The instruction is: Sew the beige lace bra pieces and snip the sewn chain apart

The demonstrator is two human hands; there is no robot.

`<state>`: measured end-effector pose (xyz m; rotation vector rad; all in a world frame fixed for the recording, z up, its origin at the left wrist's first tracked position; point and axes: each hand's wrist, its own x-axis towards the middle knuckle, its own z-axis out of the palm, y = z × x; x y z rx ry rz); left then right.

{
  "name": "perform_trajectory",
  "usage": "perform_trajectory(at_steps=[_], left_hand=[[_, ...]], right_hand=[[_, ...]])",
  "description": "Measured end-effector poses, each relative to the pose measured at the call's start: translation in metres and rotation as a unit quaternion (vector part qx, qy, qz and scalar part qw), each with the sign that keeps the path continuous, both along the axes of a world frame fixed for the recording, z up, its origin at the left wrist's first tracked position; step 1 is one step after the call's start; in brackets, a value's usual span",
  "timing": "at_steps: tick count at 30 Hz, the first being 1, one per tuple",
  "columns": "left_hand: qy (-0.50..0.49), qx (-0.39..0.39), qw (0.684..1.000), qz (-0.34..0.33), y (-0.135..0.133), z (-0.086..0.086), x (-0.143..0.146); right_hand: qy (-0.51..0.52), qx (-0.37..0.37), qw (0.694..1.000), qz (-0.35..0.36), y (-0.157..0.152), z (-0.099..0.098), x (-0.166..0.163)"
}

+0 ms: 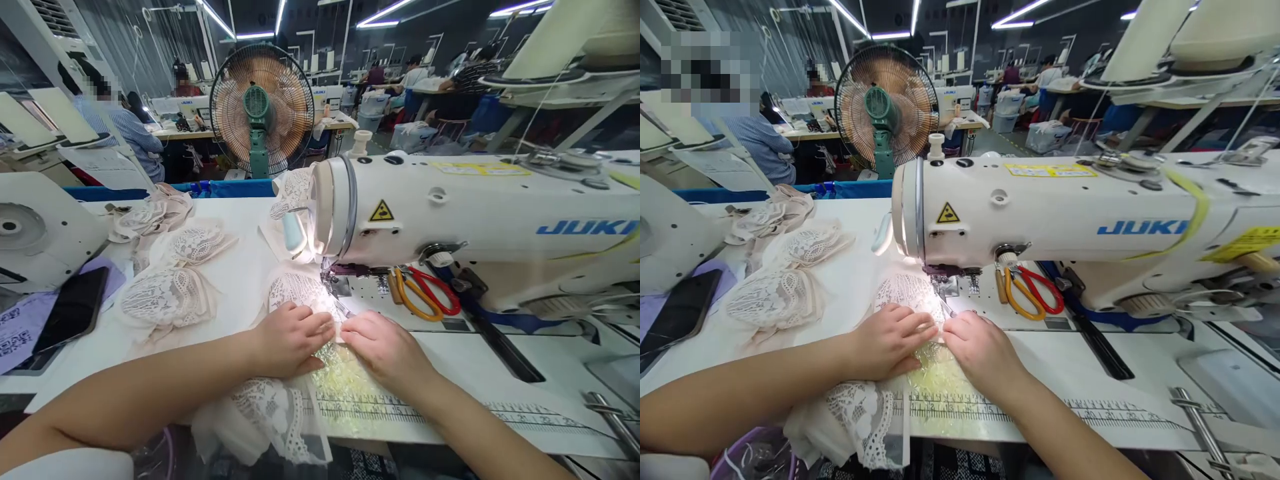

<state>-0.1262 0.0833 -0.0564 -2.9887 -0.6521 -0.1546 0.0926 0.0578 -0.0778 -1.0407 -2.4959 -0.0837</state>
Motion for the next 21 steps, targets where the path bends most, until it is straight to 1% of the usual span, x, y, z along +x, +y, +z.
perform_trajectory(at_steps=[2, 5, 9, 15, 18, 21], left_hand=[[-0.007, 0.013, 1.000, -0.027, 0.006, -0.002, -0.002], [-0.003, 0.011, 0.998, -0.062, 0.015, -0.002, -0.005], [-0.002, 0.001, 0.998, -0.065, 0.025, -0.001, -0.007], [-0.016, -0.021, 0.997, -0.069, 0.040, 0.001, -0.007], [-0.047, -0.014, 0.995, -0.087, 0.050, 0.001, -0.006], [-0.084, -0.006, 0.988, -0.127, 0.059, -0.001, -0.005]], right_hand=[[0.002, -0.003, 1.000, -0.002, 0.001, -0.001, 0.000], [0.003, -0.009, 1.000, -0.006, 0.003, 0.000, -0.001], [-0.014, -0.015, 1.000, -0.005, 0.010, 0.002, -0.004], [-0.037, 0.000, 0.999, -0.004, 0.024, 0.009, -0.009], [-0.060, -0.003, 0.998, -0.019, 0.030, 0.009, -0.011], [-0.060, 0.002, 0.998, -0.034, 0.034, 0.007, -0.013]])
